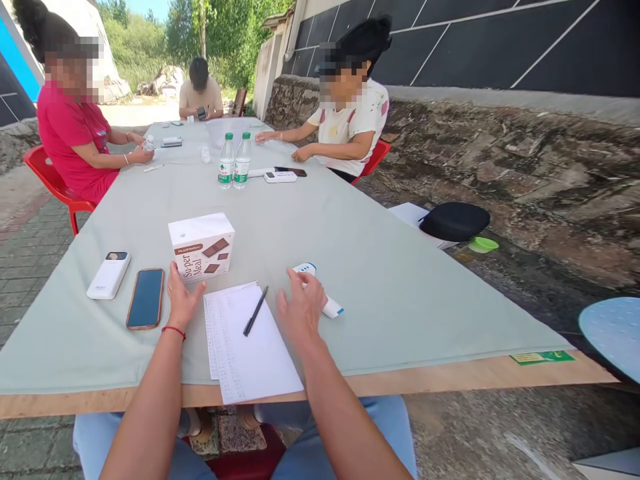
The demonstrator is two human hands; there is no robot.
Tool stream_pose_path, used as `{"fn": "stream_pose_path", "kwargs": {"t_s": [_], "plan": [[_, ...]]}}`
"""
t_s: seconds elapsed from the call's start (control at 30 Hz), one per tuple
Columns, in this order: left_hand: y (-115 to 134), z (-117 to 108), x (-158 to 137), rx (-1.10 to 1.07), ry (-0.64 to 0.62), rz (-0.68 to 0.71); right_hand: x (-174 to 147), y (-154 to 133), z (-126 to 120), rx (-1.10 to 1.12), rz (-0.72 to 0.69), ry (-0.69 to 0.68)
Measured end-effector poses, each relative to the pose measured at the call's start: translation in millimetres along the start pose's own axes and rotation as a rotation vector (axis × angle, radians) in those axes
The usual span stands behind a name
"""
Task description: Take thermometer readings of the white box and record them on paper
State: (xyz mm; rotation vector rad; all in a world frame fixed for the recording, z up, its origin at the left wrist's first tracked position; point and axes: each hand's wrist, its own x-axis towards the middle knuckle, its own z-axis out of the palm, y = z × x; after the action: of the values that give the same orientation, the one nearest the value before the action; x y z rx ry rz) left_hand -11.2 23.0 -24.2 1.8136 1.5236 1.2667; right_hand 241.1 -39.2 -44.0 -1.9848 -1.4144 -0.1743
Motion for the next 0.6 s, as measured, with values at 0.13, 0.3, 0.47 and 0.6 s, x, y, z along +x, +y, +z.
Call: {"fn": "stream_pose_path", "kwargs": {"t_s": [0.13, 0.3, 0.47, 0.6], "plan": [[-2, 0, -1, 0.045, 0.012, -0.075, 24, 28, -23, -0.178, 0.283, -0.269], [0, 7, -2, 0.044, -0.015, -0.069, 23, 50, -25, -0.143, 0.282, -0.428], [6, 12, -6, 0.096, 0.0, -0.049, 0, 30, -23, 0.305, 0.418, -0.219], [9, 8, -10, -0.134, 0.055, -0.12, -17, -12, -34, 0.841, 0.367, -0.085]]}}
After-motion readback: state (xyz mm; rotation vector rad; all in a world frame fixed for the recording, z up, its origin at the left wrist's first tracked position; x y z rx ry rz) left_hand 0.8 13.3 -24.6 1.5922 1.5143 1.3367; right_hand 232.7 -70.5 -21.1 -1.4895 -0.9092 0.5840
